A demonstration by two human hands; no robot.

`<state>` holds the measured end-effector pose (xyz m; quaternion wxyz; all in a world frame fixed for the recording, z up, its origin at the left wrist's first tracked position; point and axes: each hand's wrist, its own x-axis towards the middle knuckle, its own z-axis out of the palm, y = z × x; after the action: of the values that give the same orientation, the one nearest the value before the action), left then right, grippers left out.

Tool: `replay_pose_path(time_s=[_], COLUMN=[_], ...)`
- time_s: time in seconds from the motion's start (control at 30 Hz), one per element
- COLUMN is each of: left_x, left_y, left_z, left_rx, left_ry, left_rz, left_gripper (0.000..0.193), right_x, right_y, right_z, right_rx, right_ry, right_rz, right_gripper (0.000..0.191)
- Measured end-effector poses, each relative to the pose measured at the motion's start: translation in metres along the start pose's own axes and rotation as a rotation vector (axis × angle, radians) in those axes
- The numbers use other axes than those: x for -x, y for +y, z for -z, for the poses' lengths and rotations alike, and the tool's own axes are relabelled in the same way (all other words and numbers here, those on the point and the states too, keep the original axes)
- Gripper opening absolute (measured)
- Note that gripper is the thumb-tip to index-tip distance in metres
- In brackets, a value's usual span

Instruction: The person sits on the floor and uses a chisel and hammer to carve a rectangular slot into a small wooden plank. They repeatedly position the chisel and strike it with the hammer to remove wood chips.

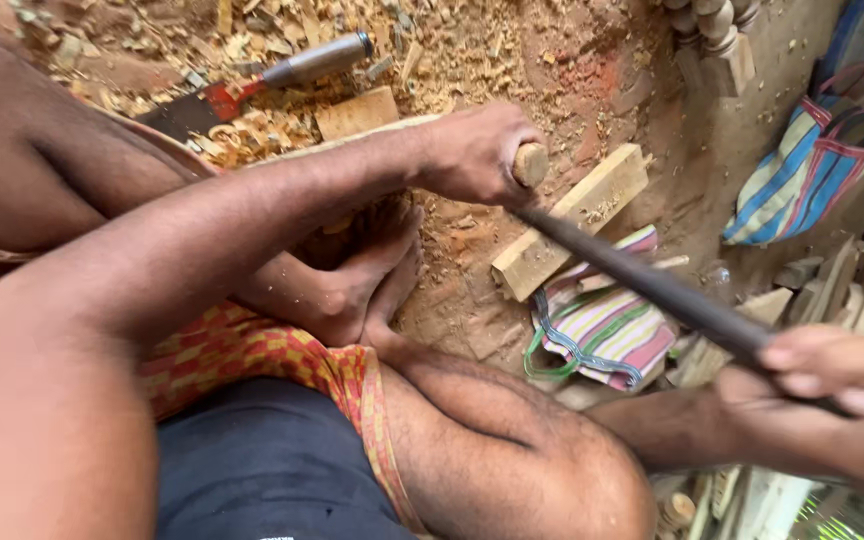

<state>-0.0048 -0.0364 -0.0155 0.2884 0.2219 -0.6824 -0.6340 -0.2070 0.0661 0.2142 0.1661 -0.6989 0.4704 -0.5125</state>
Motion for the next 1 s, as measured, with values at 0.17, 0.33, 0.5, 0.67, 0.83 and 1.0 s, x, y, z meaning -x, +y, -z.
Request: replay_pose_path(time_s=[0.17,0.33,0.5,0.67,0.83,1.0], left_x=[0.007,0.024,0.014,0.011,0.019,0.014], left_y=[-0.002,0.001,-0.011,-0.016,-0.006,-0.019], left_z=[-0.001,0.008,0.006,0.003,0.01,0.009], left_rx=[0.065,-0.045,0.096,-0.002,0.15,0.01], left_ry=[-0.01,-0.015,-0.127,-0.104,-0.078,-0.193], left_rz=[0.136,-0.05,0.096,0.084,-0.183,0.149], left_gripper=[0.023,0.022,0.016,0.02,0.034,0.031], right_x=[0.058,0.125,0.047,0.027,0.095,0.103], right_y=[0.053,0.094,0.035,0.021,0.078,0.067], right_z=[-0.044,-0.064,-0.025,-0.046,-0.092,-0.067], right_rx=[0.624,0.453,0.037,0.28,0.662,0.358], right_ry=[-0.546,-0.455,0.005,-0.251,-0.632,-0.41], right_rz=[-0.306,-0.458,-0.056,-0.223,-0.767,-0.814], right_gripper=[0.03,0.038,0.034,0.032,0.029,0.023])
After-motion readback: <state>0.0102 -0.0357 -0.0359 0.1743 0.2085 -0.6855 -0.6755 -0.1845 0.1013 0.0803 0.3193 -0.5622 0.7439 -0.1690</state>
